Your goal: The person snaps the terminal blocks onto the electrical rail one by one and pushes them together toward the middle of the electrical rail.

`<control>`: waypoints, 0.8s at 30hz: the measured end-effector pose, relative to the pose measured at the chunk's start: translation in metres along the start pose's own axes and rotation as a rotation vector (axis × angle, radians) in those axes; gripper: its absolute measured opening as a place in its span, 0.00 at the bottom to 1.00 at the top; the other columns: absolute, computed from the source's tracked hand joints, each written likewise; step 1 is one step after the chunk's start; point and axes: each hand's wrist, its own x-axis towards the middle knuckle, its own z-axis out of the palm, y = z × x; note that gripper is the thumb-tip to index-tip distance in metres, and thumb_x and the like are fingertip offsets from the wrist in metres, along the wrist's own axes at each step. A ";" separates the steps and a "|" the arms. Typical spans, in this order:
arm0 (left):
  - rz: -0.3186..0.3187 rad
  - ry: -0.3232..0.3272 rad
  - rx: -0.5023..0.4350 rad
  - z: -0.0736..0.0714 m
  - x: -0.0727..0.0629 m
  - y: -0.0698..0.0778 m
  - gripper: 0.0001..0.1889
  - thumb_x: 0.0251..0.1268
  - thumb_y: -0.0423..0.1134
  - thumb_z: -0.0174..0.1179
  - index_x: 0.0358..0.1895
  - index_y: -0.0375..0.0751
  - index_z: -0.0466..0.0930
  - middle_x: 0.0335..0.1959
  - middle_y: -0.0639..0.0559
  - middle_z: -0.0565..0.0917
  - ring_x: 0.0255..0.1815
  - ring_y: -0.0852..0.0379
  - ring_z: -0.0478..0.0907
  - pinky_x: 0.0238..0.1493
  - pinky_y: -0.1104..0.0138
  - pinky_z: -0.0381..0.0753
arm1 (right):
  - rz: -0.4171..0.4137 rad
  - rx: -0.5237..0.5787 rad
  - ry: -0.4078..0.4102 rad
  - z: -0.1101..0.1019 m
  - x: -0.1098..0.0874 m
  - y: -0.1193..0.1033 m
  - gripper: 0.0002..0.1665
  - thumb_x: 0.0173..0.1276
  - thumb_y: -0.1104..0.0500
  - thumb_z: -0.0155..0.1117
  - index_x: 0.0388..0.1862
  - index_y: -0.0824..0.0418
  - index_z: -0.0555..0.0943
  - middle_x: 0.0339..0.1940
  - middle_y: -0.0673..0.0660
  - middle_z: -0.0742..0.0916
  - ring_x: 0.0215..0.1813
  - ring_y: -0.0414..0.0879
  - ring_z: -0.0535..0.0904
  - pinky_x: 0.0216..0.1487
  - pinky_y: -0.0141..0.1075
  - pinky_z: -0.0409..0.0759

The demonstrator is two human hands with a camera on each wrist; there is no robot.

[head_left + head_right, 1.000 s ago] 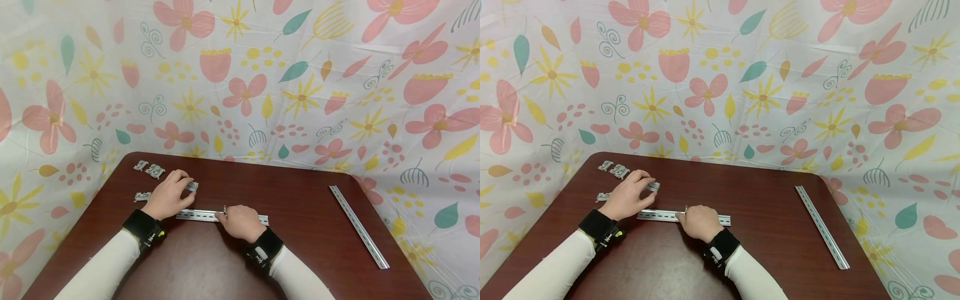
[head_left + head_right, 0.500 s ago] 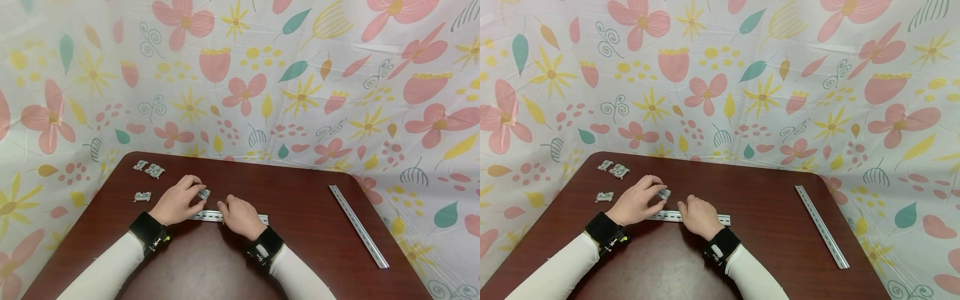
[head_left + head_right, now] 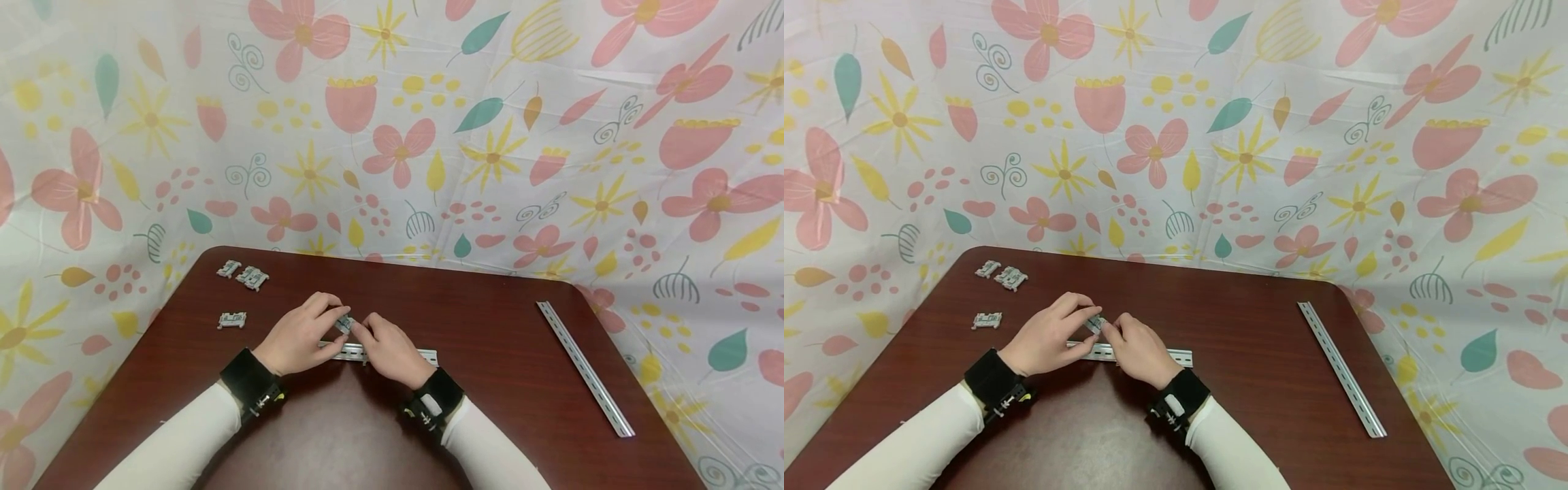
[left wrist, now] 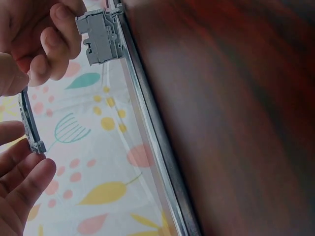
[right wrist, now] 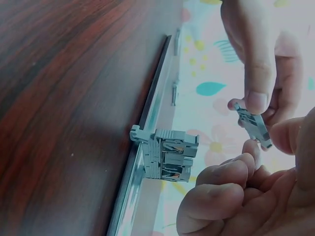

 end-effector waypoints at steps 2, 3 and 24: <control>0.003 0.004 -0.002 0.000 0.000 0.001 0.27 0.66 0.40 0.78 0.65 0.32 0.85 0.57 0.42 0.80 0.52 0.50 0.78 0.38 0.63 0.84 | 0.003 0.020 -0.013 0.000 0.000 -0.001 0.27 0.93 0.35 0.46 0.46 0.54 0.79 0.31 0.52 0.81 0.28 0.46 0.78 0.33 0.41 0.76; 0.007 0.007 -0.003 0.001 0.000 0.001 0.28 0.66 0.39 0.78 0.67 0.32 0.84 0.57 0.42 0.80 0.53 0.50 0.79 0.38 0.63 0.84 | 0.003 0.027 -0.018 -0.001 0.000 -0.001 0.27 0.93 0.36 0.45 0.47 0.54 0.80 0.31 0.52 0.82 0.28 0.46 0.78 0.33 0.41 0.76; -0.248 -0.127 -0.096 -0.001 0.000 0.005 0.50 0.71 0.52 0.78 0.88 0.35 0.61 0.67 0.41 0.78 0.57 0.48 0.83 0.49 0.56 0.87 | -0.057 0.098 -0.012 -0.002 -0.001 -0.002 0.20 0.95 0.45 0.44 0.47 0.54 0.77 0.30 0.51 0.78 0.27 0.45 0.73 0.34 0.38 0.72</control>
